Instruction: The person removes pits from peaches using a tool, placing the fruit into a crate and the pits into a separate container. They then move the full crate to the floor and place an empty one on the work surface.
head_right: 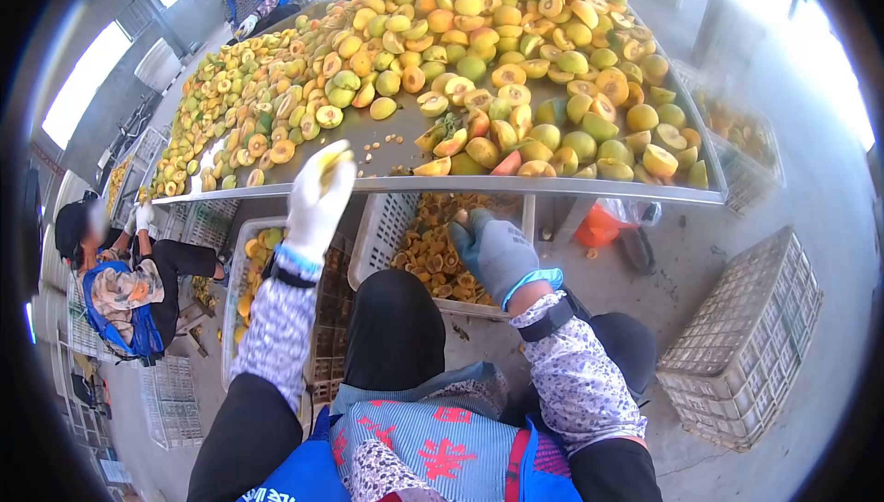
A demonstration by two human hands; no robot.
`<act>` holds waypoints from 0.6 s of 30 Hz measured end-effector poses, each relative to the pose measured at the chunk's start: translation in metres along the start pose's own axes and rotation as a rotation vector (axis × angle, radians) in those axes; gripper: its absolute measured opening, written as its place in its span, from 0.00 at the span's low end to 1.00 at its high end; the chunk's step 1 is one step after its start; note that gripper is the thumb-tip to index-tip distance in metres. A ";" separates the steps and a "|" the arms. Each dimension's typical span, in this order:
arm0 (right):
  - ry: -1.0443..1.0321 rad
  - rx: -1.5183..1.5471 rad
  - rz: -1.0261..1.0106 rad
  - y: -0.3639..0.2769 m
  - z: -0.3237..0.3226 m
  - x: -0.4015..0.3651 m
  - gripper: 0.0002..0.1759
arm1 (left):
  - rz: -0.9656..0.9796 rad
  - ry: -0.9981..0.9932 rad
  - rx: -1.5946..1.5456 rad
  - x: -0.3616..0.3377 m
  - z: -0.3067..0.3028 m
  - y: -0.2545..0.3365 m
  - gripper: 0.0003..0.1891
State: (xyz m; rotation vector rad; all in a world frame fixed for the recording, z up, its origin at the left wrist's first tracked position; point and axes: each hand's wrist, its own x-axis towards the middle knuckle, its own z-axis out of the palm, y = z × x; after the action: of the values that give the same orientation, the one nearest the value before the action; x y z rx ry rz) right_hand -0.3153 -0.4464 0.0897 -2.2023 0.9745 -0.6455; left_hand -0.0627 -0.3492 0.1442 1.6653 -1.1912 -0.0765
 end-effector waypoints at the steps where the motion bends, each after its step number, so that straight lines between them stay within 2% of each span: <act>1: -0.006 0.000 0.007 0.000 -0.002 0.001 0.19 | -0.010 -0.158 0.040 0.028 0.019 0.004 0.21; 3: -0.014 0.001 0.028 0.000 -0.005 0.001 0.19 | -0.275 -0.303 0.341 0.072 0.059 0.024 0.31; 5: -0.010 -0.005 0.021 0.001 -0.005 0.002 0.17 | -0.363 -0.507 0.552 0.098 0.098 0.004 0.38; 9: -0.006 0.012 -0.009 -0.009 -0.014 0.002 0.15 | -0.264 -0.533 0.600 0.112 0.131 0.005 0.37; 12: 0.070 0.063 -0.056 -0.012 -0.014 0.005 0.15 | -0.217 -0.353 0.230 0.102 0.132 -0.018 0.33; 14: 0.158 0.076 -0.073 -0.013 -0.012 0.009 0.13 | -0.302 -0.270 -0.233 0.111 0.128 -0.050 0.28; 15: 0.179 0.167 -0.096 -0.016 -0.014 0.011 0.12 | -0.306 -0.236 -0.330 0.108 0.115 -0.027 0.27; 16: 0.201 0.259 -0.119 -0.021 -0.020 0.011 0.12 | -0.284 -0.182 -0.487 0.104 0.107 -0.008 0.21; 18: 0.177 0.467 -0.132 -0.034 -0.032 0.011 0.09 | -0.184 -0.140 -0.472 0.090 0.089 0.032 0.18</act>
State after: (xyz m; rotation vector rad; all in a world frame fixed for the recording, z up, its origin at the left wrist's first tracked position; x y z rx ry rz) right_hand -0.3135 -0.4489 0.1376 -1.8244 0.6784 -1.0291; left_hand -0.0886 -0.4749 0.1698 1.3581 -1.0209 -0.5553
